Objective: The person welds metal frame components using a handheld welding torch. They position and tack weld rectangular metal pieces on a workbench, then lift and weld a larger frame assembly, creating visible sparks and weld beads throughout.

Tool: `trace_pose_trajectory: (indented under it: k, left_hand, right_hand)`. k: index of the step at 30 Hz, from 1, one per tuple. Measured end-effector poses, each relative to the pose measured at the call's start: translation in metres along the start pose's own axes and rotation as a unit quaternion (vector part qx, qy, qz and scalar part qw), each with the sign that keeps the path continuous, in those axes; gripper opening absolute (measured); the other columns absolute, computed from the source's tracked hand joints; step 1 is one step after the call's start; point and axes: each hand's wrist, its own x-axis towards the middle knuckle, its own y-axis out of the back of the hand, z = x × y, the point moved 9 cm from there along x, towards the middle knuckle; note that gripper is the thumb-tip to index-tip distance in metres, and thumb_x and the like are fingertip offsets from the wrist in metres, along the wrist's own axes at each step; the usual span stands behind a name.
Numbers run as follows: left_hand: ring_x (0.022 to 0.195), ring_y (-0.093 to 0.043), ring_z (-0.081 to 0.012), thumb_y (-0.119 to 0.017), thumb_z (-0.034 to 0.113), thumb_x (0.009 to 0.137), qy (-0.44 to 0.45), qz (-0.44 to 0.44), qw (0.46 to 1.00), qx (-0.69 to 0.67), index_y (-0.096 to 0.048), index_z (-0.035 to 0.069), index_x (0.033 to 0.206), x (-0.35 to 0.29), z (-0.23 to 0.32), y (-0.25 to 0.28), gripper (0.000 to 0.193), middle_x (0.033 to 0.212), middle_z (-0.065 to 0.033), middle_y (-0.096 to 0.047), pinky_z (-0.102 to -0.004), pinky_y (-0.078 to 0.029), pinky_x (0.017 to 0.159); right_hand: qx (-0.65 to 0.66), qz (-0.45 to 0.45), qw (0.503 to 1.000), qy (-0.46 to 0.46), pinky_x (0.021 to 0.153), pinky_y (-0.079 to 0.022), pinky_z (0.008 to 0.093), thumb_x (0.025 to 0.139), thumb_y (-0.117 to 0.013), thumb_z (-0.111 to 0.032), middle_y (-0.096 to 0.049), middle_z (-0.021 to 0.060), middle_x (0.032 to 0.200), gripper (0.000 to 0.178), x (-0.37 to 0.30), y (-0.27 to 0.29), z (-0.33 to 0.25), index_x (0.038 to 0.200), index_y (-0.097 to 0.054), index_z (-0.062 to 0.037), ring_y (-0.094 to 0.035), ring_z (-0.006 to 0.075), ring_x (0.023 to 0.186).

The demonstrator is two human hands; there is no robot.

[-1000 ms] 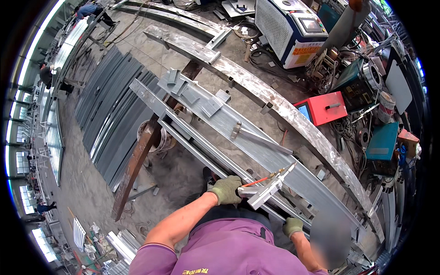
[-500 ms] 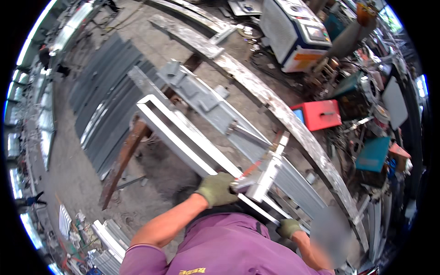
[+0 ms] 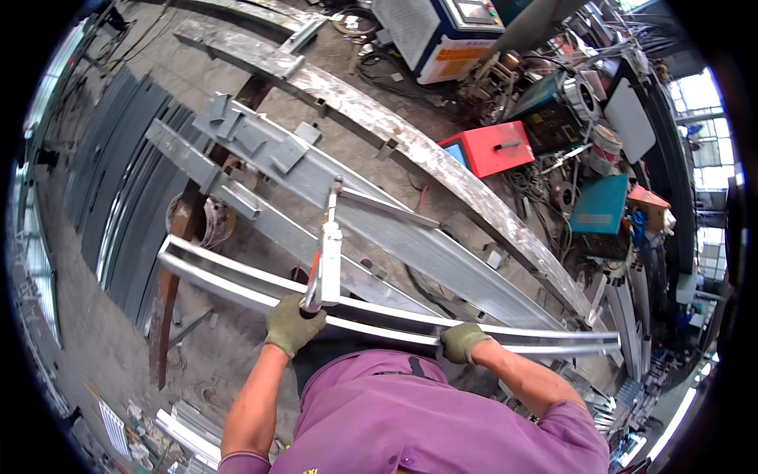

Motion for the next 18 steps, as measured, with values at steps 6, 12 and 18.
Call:
trace_pose_trajectory:
  k: [6, 12, 18]
  left_hand:
    - [0.104, -0.075, -0.0398, -0.084, 0.052, 0.082, 0.028, 0.007, 0.999, 0.017, -0.077, 0.008, 0.114, -0.016, -0.016, -0.025, 0.055, 0.110, -0.0176, -0.078, -0.0509, -0.058, 0.094]
    - [0.105, -0.074, -0.0406, -0.082, 0.054, 0.083, 0.082, 0.023, 0.996, -0.008, -0.077, 0.009, 0.112, -0.028, -0.025, -0.045, 0.054, 0.109, -0.0192, -0.078, -0.0515, -0.057, 0.094]
    - [0.108, -0.075, -0.0396, -0.079, 0.054, 0.084, 0.153, -0.014, 0.987, -0.044, -0.078, 0.010, 0.112, -0.034, -0.031, -0.044, 0.052, 0.110, -0.0201, -0.079, -0.0510, -0.058, 0.094]
  right_hand:
    - [-0.052, 0.016, 0.999, 0.000, 0.090, -0.061, 0.0481, 0.088, -0.067, -0.017, -0.082, 0.0163, 0.111, 0.026, 0.018, 0.027, 0.022, 0.107, -0.085, -0.0129, -0.079, 0.0364, 0.107]
    - [-0.116, 0.020, 0.993, 0.006, 0.087, -0.062, 0.0485, 0.086, -0.069, -0.015, -0.082, 0.0164, 0.107, 0.027, 0.049, 0.052, 0.044, 0.107, -0.086, -0.0127, -0.079, 0.0373, 0.103]
    - [-0.165, 0.010, 0.986, 0.013, 0.089, -0.062, 0.0483, 0.087, -0.068, -0.021, -0.080, 0.0223, 0.111, 0.031, 0.088, 0.076, 0.044, 0.111, -0.085, -0.0118, -0.079, 0.0390, 0.105]
